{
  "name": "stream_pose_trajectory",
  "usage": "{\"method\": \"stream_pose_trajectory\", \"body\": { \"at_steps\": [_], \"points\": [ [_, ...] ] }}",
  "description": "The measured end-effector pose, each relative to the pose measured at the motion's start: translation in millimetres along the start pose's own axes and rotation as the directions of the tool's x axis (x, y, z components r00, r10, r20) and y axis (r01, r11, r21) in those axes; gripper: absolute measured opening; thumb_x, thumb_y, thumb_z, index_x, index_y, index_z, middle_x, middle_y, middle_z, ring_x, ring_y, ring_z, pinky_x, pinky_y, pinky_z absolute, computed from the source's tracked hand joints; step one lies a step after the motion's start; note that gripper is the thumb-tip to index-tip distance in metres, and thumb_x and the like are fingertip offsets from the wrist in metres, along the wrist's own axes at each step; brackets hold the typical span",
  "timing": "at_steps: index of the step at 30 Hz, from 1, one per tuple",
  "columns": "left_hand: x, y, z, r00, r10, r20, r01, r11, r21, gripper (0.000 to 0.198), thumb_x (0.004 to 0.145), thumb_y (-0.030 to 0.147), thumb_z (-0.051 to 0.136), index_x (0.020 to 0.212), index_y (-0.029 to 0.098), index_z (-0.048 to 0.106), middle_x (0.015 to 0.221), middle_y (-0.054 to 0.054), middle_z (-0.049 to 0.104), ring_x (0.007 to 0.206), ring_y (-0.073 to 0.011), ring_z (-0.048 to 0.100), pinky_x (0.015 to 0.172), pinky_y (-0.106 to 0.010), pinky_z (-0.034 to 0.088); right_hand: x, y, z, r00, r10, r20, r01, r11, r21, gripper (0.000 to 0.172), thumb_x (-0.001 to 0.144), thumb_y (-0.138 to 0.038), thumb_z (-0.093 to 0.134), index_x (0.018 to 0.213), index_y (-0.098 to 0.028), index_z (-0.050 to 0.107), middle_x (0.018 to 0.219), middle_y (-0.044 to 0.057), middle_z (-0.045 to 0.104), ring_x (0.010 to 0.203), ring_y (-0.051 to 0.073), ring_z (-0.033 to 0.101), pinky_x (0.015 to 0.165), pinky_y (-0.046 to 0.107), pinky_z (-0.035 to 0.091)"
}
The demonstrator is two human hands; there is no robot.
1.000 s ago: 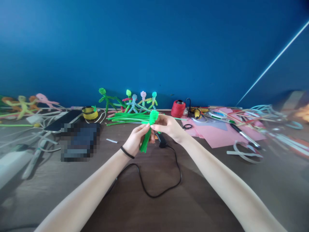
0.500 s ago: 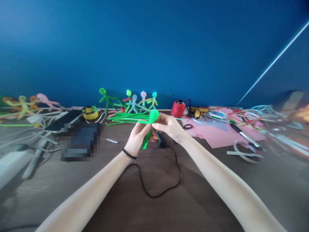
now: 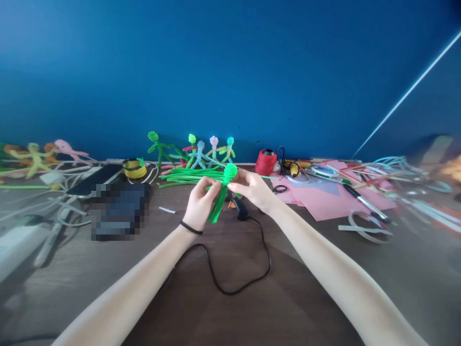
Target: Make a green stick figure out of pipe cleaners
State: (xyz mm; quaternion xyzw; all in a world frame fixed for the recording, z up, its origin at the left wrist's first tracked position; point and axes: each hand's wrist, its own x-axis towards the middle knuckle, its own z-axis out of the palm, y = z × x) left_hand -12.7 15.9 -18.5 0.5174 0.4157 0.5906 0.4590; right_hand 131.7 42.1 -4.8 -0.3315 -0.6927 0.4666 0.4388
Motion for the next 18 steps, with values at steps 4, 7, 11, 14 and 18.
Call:
{"method": "stream_pose_trajectory", "body": {
  "at_steps": [4,7,11,14,18],
  "points": [
    [0.1,0.3,-0.4,0.998,0.055,-0.007,-0.054,0.994,0.099,0.021,0.069,0.031,0.056,0.061,0.017,0.044,0.055,0.006,0.039,0.050,-0.0058,0.038,0.048,-0.017,0.033,-0.4,-1.2,0.7,1.000,-0.002,0.004,0.002,1.000,-0.007,0.012,0.067,-0.023,0.056,0.074,-0.014,0.052,0.070,0.001,0.054,0.062,0.010,0.050,0.058,0.024,0.040],
    [-0.1,1.7,-0.8,0.993,0.115,-0.020,-0.109,0.977,0.183,0.020,0.070,0.029,0.055,0.059,0.016,0.043,0.055,0.005,0.041,0.052,-0.0067,0.039,0.051,-0.018,0.034,-0.8,-1.9,0.8,1.000,0.007,0.004,-0.007,1.000,-0.014,0.014,0.067,-0.024,0.056,0.076,-0.014,0.053,0.070,0.001,0.054,0.060,0.010,0.049,0.055,0.023,0.040],
    [-0.9,4.0,-0.3,0.984,0.176,-0.043,-0.158,0.951,0.265,0.022,0.070,0.025,0.054,0.054,0.017,0.041,0.051,0.005,0.040,0.052,-0.0072,0.039,0.051,-0.019,0.033,-0.7,-1.4,0.0,1.000,0.013,0.016,-0.012,1.000,-0.028,0.016,0.067,-0.027,0.058,0.075,-0.014,0.054,0.069,0.001,0.054,0.060,0.010,0.049,0.055,0.024,0.039],
    [-1.0,3.6,-0.6,0.985,0.171,-0.035,-0.154,0.946,0.286,0.023,0.070,0.026,0.054,0.054,0.017,0.040,0.050,0.006,0.040,0.049,-0.0072,0.039,0.049,-0.019,0.033,-0.2,-1.1,-0.4,1.000,0.017,0.014,-0.016,0.999,-0.027,0.018,0.065,-0.029,0.061,0.074,-0.014,0.055,0.068,0.000,0.054,0.061,0.010,0.049,0.055,0.024,0.039],
    [-0.7,1.7,-2.1,0.988,0.157,-0.010,-0.148,0.948,0.281,0.024,0.071,0.029,0.054,0.055,0.018,0.040,0.051,0.006,0.041,0.049,-0.0075,0.041,0.049,-0.020,0.035,-0.1,-1.2,-0.2,1.000,0.011,0.004,-0.011,0.999,-0.051,0.020,0.065,-0.030,0.062,0.073,-0.013,0.055,0.066,0.000,0.054,0.059,0.010,0.048,0.055,0.024,0.038]
  ]
}}
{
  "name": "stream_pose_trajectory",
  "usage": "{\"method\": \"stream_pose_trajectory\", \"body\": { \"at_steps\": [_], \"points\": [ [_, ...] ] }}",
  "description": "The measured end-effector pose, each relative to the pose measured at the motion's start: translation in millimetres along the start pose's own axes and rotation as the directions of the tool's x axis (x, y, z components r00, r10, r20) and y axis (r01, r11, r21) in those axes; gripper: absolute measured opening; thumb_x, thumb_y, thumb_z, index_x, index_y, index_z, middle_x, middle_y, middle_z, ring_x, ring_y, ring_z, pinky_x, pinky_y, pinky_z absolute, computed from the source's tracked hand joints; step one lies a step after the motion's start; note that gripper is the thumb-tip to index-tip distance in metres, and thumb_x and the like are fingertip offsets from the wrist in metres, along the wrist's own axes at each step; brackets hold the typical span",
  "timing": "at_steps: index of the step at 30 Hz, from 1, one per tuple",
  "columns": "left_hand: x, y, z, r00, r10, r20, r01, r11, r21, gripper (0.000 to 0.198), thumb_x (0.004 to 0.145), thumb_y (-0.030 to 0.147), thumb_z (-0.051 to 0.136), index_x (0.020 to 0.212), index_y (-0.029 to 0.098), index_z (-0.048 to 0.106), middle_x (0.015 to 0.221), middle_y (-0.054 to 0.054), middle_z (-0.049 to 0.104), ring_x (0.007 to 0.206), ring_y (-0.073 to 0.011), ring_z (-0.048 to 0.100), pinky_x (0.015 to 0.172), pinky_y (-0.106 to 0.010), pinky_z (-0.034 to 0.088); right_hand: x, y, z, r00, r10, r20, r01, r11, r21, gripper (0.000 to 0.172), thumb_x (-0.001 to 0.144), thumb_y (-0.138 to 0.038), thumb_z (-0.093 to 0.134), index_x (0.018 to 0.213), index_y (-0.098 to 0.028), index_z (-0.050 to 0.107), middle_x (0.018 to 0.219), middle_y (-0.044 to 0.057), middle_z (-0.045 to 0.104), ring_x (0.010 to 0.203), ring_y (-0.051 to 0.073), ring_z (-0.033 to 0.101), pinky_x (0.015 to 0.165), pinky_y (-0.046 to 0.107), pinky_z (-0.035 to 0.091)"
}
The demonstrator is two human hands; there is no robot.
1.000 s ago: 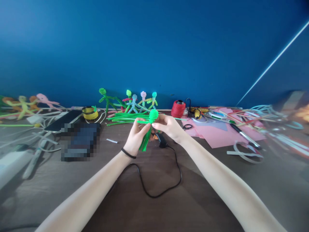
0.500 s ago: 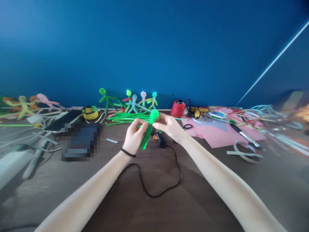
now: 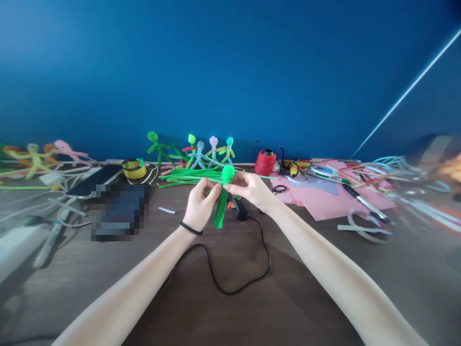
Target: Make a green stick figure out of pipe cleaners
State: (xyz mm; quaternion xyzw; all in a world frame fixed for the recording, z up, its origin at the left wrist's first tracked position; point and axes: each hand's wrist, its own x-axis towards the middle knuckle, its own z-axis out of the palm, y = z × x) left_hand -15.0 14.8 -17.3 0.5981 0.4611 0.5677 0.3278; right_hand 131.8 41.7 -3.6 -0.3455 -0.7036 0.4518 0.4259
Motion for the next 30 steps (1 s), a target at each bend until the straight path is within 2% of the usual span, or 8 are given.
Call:
{"method": "stream_pose_trajectory", "body": {
  "at_steps": [22,30],
  "points": [
    [-0.8,-0.1,0.1,0.998,-0.039,0.057,0.042,0.998,-0.041,0.023,0.071,0.030,0.055,0.056,0.018,0.041,0.052,0.004,0.051,0.052,-0.0099,0.050,0.052,-0.022,0.041,-0.8,1.8,-0.2,1.000,-0.002,0.031,0.001,1.000,0.029,0.016,0.068,-0.028,0.058,0.070,-0.013,0.052,0.062,-0.001,0.051,0.056,0.009,0.048,0.053,0.024,0.039],
    [-1.1,1.8,0.9,0.997,-0.060,0.053,0.062,0.997,-0.050,0.023,0.070,0.031,0.055,0.056,0.018,0.042,0.052,0.003,0.053,0.052,-0.0101,0.052,0.052,-0.022,0.043,-0.4,1.9,-0.4,1.000,-0.004,0.025,0.004,1.000,-0.009,0.017,0.067,-0.029,0.058,0.067,-0.013,0.051,0.061,-0.001,0.051,0.056,0.010,0.049,0.054,0.025,0.039]
  ]
}}
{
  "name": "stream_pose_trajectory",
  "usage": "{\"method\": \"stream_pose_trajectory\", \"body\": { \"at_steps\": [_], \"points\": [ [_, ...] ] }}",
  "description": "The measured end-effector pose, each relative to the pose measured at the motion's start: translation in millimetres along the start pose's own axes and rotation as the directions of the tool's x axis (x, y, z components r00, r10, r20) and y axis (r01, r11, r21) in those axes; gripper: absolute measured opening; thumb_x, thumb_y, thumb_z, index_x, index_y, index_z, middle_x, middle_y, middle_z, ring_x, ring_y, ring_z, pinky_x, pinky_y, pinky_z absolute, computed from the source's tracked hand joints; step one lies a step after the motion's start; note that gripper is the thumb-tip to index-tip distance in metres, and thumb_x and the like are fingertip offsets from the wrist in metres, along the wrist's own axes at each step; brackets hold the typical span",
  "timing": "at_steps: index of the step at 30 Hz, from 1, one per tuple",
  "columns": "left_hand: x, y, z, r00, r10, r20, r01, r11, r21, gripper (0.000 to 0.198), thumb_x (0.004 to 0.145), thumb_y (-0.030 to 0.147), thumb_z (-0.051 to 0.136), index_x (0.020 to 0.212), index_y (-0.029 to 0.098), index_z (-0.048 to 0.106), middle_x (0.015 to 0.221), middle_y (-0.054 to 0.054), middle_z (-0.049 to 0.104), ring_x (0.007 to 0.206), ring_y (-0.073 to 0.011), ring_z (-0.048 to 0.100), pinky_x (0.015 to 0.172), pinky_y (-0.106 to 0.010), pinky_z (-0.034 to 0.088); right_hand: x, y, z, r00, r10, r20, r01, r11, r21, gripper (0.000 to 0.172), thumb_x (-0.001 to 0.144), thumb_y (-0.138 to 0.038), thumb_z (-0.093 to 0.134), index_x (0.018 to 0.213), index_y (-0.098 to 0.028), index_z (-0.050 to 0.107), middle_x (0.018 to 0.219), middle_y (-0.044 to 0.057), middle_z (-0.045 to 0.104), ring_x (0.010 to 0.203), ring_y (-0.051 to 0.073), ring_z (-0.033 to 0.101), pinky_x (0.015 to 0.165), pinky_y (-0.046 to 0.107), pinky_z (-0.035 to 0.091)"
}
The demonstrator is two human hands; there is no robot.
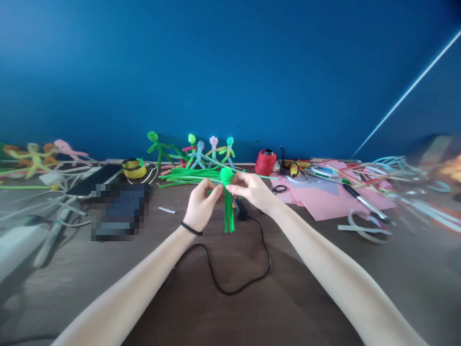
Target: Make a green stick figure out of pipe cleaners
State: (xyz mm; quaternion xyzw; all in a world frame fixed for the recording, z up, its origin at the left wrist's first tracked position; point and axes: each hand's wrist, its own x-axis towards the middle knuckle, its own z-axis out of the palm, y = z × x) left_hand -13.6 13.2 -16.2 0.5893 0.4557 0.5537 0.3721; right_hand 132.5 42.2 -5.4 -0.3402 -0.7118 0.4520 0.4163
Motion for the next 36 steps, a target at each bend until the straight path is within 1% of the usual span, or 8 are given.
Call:
{"method": "stream_pose_trajectory", "body": {
  "at_steps": [6,13,17,19,22,27,31,36],
  "points": [
    [1.2,-3.4,0.5,1.000,-0.013,0.002,0.013,1.000,-0.023,0.024,0.070,0.033,0.055,0.058,0.017,0.043,0.053,0.004,0.050,0.052,-0.0095,0.051,0.051,-0.021,0.042,0.0,0.4,0.1,1.000,0.006,-0.011,-0.006,1.000,-0.010,0.020,0.068,-0.032,0.058,0.069,-0.013,0.052,0.061,-0.001,0.051,0.056,0.010,0.049,0.054,0.024,0.039],
    [2.6,-6.0,0.1,0.991,-0.087,0.100,0.099,0.988,-0.123,0.020,0.069,0.034,0.056,0.065,0.016,0.047,0.059,0.003,0.054,0.056,-0.0098,0.054,0.052,-0.021,0.044,-0.5,0.9,0.6,1.000,0.004,-0.006,-0.004,0.999,-0.050,0.020,0.071,-0.032,0.056,0.073,-0.012,0.056,0.066,0.002,0.058,0.062,0.013,0.055,0.060,0.026,0.043],
    [2.6,-3.9,0.5,0.987,-0.109,0.118,0.123,0.985,-0.120,0.023,0.067,0.033,0.060,0.076,0.017,0.046,0.064,0.003,0.058,0.058,-0.0111,0.057,0.052,-0.022,0.045,-0.9,1.4,0.0,1.000,0.021,0.007,-0.021,0.998,-0.057,0.021,0.072,-0.033,0.055,0.073,-0.013,0.056,0.063,0.002,0.059,0.060,0.013,0.056,0.056,0.025,0.043],
    [2.9,-3.4,-0.1,0.988,-0.104,0.112,0.113,0.991,-0.074,0.025,0.066,0.033,0.061,0.079,0.017,0.047,0.065,0.002,0.059,0.056,-0.0112,0.057,0.051,-0.022,0.045,-1.0,2.0,-0.5,0.999,0.026,0.018,-0.026,0.998,-0.049,0.021,0.072,-0.034,0.056,0.072,-0.013,0.056,0.061,0.001,0.059,0.058,0.013,0.057,0.055,0.025,0.043],
    [3.5,-3.4,-1.8,0.991,-0.080,0.109,0.079,0.997,0.016,0.023,0.067,0.034,0.059,0.075,0.015,0.050,0.062,0.001,0.058,0.053,-0.0106,0.055,0.050,-0.022,0.044,-1.2,2.7,-1.2,0.999,0.026,0.035,-0.026,0.999,-0.022,0.022,0.072,-0.034,0.057,0.070,-0.013,0.055,0.060,0.001,0.059,0.056,0.013,0.058,0.054,0.025,0.045],
    [5.0,-4.1,-4.5,0.993,-0.031,0.111,0.021,0.995,0.095,0.020,0.069,0.034,0.057,0.071,0.015,0.053,0.058,0.002,0.056,0.054,-0.0111,0.054,0.053,-0.023,0.045,-1.6,0.3,-1.4,0.997,0.052,0.051,-0.051,0.999,-0.015,0.021,0.072,-0.034,0.058,0.069,-0.014,0.052,0.058,0.000,0.058,0.051,0.013,0.058,0.046,0.023,0.043],
    [6.4,-4.9,-5.7,0.993,-0.001,0.120,-0.012,0.994,0.107,0.018,0.068,0.032,0.058,0.067,0.015,0.053,0.056,0.002,0.054,0.052,-0.0099,0.051,0.051,-0.022,0.043,-0.9,-0.1,-1.2,0.996,0.075,0.056,-0.076,0.997,0.015,0.021,0.070,-0.033,0.060,0.068,-0.014,0.050,0.056,-0.002,0.057,0.048,0.012,0.057,0.044,0.022,0.043],
    [7.1,-6.5,-6.6,0.990,-0.006,0.144,-0.005,0.997,0.074,0.018,0.068,0.032,0.058,0.067,0.016,0.052,0.054,0.003,0.054,0.051,-0.0097,0.051,0.051,-0.022,0.042,0.5,4.1,-1.9,0.994,0.089,0.070,-0.094,0.992,0.081,0.021,0.067,-0.031,0.063,0.067,-0.014,0.051,0.055,-0.002,0.056,0.046,0.010,0.055,0.046,0.024,0.046]
  ]
}}
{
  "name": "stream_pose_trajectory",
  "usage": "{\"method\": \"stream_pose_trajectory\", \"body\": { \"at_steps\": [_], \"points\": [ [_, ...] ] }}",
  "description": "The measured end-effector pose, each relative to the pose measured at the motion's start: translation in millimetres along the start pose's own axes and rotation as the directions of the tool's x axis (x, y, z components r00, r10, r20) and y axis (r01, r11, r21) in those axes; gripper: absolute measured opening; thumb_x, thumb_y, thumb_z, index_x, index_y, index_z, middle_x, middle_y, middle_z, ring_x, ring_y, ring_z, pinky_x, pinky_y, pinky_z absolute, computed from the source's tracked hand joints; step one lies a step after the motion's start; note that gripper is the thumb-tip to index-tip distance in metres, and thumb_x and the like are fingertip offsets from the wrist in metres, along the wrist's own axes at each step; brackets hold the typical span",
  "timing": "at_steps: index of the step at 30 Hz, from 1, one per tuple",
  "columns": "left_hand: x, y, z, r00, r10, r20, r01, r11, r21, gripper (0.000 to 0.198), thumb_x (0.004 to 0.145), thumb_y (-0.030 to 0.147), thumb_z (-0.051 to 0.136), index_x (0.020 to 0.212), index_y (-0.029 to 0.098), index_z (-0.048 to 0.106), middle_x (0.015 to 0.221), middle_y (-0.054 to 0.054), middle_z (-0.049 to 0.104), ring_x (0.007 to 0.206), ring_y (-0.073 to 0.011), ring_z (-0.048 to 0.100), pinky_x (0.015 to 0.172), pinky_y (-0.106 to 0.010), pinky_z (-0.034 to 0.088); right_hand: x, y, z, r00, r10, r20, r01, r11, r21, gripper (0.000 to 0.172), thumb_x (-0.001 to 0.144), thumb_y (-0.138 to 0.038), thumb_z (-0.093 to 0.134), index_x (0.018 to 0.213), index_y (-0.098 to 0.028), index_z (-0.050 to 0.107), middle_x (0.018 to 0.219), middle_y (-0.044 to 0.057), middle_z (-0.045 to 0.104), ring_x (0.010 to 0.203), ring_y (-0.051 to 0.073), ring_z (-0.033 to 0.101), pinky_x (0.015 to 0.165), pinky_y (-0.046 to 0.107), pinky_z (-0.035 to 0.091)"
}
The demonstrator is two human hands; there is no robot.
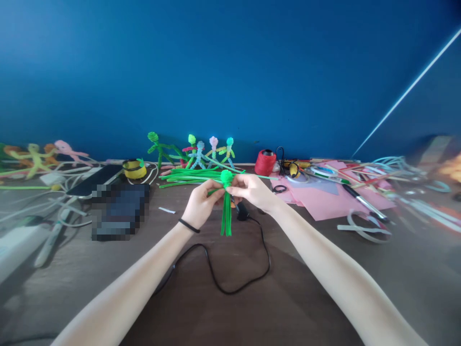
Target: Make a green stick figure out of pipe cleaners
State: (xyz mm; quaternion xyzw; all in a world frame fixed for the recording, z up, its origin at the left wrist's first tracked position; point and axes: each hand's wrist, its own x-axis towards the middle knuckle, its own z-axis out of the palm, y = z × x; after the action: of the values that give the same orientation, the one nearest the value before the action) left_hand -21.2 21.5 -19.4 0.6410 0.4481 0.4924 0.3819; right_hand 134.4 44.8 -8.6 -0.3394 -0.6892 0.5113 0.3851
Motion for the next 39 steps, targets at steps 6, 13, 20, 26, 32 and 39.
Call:
{"method": "stream_pose_trajectory", "body": {
  "at_steps": [6,13,20,26,32,39],
  "points": [
    [-1.7,3.4,1.1,1.000,-0.012,-0.001,0.012,1.000,0.013,0.018,0.068,0.032,0.057,0.067,0.015,0.052,0.055,0.003,0.054,0.051,-0.0093,0.050,0.051,-0.022,0.042,0.0,1.5,-1.4,1.000,-0.011,-0.006,0.011,0.999,-0.045,0.021,0.069,-0.032,0.061,0.066,-0.014,0.051,0.053,-0.002,0.055,0.045,0.009,0.054,0.044,0.022,0.044],
    [-2.4,6.1,1.8,0.998,-0.048,0.044,0.050,0.998,-0.041,0.019,0.068,0.033,0.057,0.071,0.015,0.052,0.058,0.002,0.056,0.053,-0.0096,0.051,0.051,-0.022,0.042,-1.0,-1.9,-2.2,1.000,-0.007,-0.001,0.007,0.995,-0.102,0.023,0.070,-0.034,0.059,0.065,-0.013,0.051,0.050,-0.002,0.055,0.044,0.010,0.055,0.041,0.020,0.039],
    [-2.2,4.5,2.5,0.993,-0.086,0.083,0.095,0.989,-0.113,0.022,0.066,0.035,0.058,0.074,0.016,0.051,0.060,0.001,0.059,0.054,-0.0111,0.054,0.051,-0.022,0.043,-1.2,-0.9,-1.9,1.000,-0.017,0.003,0.017,0.994,-0.104,0.022,0.071,-0.034,0.058,0.066,-0.014,0.051,0.053,-0.001,0.058,0.046,0.011,0.055,0.043,0.021,0.040],
    [-3.1,6.4,3.6,0.992,-0.102,0.076,0.108,0.990,-0.087,0.026,0.064,0.038,0.061,0.075,0.016,0.051,0.060,0.001,0.061,0.052,-0.0114,0.055,0.046,-0.021,0.041,-0.7,2.4,-1.1,1.000,-0.012,-0.012,0.010,0.994,-0.113,0.019,0.071,-0.031,0.057,0.066,-0.016,0.048,0.054,-0.001,0.056,0.046,0.012,0.055,0.045,0.024,0.043],
    [-3.5,6.9,3.4,0.994,-0.098,0.049,0.100,0.994,-0.041,0.026,0.064,0.039,0.060,0.073,0.016,0.053,0.057,0.001,0.059,0.051,-0.0117,0.055,0.042,-0.021,0.038,-1.2,4.5,-1.4,1.000,-0.026,0.002,0.026,0.991,-0.128,0.017,0.071,-0.029,0.057,0.066,-0.016,0.046,0.054,-0.002,0.055,0.046,0.012,0.054,0.046,0.024,0.043],
    [-1.7,5.0,3.3,0.993,-0.108,0.057,0.112,0.990,-0.083,0.025,0.065,0.038,0.060,0.075,0.017,0.050,0.055,0.003,0.058,0.048,-0.0103,0.054,0.041,-0.020,0.037,-1.1,2.6,-1.4,1.000,-0.015,0.008,0.016,0.995,-0.099,0.017,0.070,-0.029,0.058,0.066,-0.016,0.048,0.055,-0.001,0.056,0.047,0.011,0.054,0.046,0.023,0.042]
  ]
}}
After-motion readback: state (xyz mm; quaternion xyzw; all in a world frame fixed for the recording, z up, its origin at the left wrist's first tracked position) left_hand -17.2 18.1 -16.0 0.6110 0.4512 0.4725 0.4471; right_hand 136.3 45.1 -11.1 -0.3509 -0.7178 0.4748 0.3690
